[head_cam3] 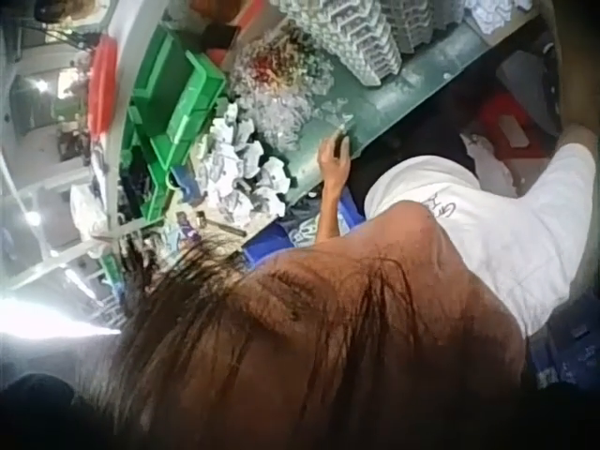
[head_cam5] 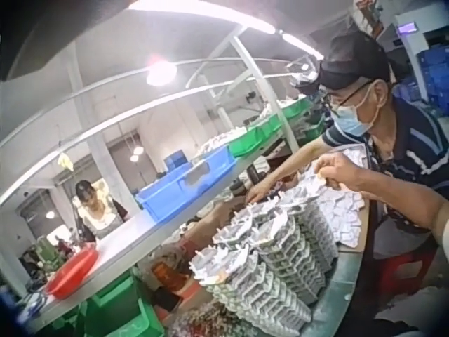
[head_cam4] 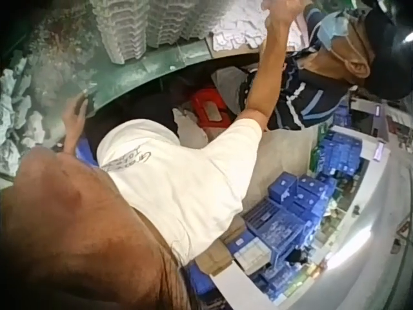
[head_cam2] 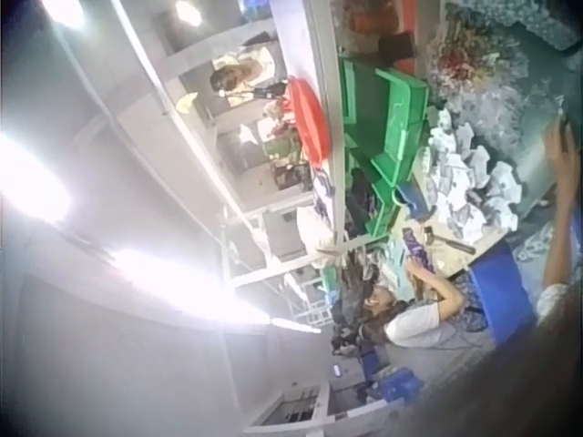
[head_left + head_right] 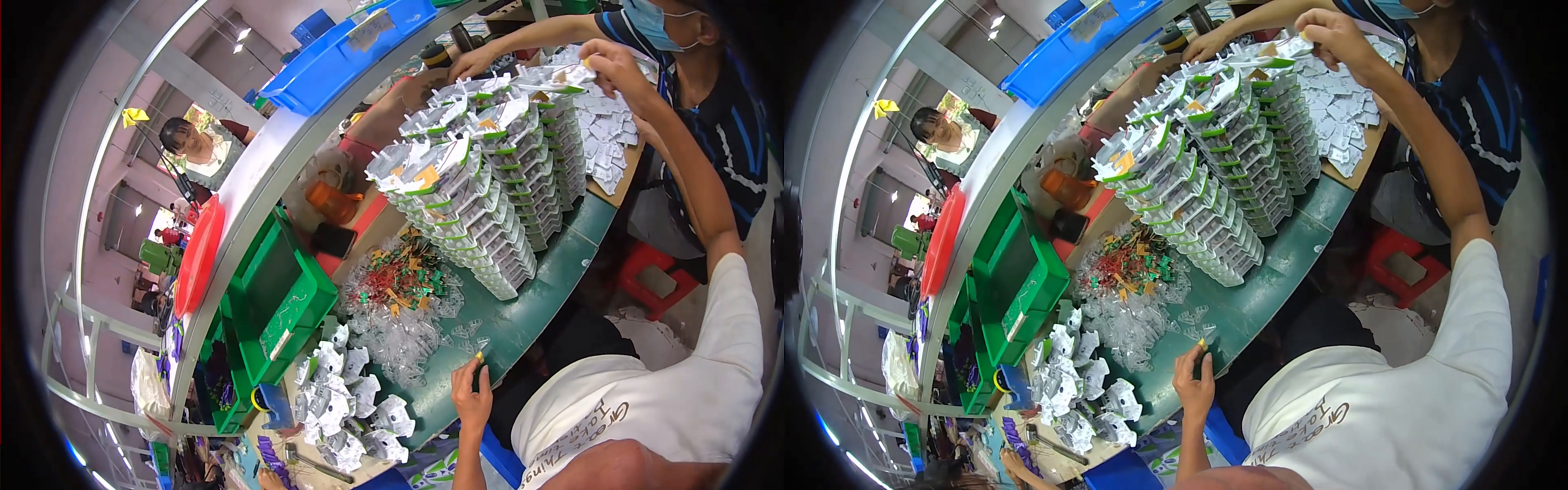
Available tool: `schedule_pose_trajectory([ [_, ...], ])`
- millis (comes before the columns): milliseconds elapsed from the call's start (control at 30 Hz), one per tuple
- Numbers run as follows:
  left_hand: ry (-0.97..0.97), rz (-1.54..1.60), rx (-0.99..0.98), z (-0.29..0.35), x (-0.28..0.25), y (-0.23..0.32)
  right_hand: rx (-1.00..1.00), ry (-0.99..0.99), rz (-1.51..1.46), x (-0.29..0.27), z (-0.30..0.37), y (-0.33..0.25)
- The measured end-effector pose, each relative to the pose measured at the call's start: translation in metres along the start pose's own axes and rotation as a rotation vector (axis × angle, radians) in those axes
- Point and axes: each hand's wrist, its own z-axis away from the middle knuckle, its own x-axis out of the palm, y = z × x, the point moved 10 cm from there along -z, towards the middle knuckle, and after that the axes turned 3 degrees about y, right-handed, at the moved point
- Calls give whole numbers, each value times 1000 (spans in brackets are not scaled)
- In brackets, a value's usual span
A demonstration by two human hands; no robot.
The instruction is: The person assembles toy components by hand, inserting wired circuit boards into plastic housing parts and stacking the assembled pieces.
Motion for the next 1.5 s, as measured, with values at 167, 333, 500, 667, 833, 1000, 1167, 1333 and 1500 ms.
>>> schedule_pose_trajectory([
  [167,0,-25,-41,12,-4,-10,64,13,47,32,-29,37],
  [333,-5,7,-76,13,-1,-16,151,-13,85,28,-32,45],
  [500,3,-35,-43,8,-2,-12,89,-48,81,29,-47,57],
  [667,7,-29,-51,7,3,-15,97,-27,52,21,-43,66],
  [833,14,-31,-40,8,2,-13,83,6,-52,15,-44,67],
  [1000,16,-33,-21,8,2,-12,-181,-42,154,28,-32,23],
  [1167,23,-42,-30,9,0,-14,-385,-184,265,74,-1,-24],
  [1333,33,-37,-12,10,1,-12,-600,-123,502,87,15,-46],
  [1500,52,-29,6,11,0,-11,-814,-48,577,91,31,-68],
])
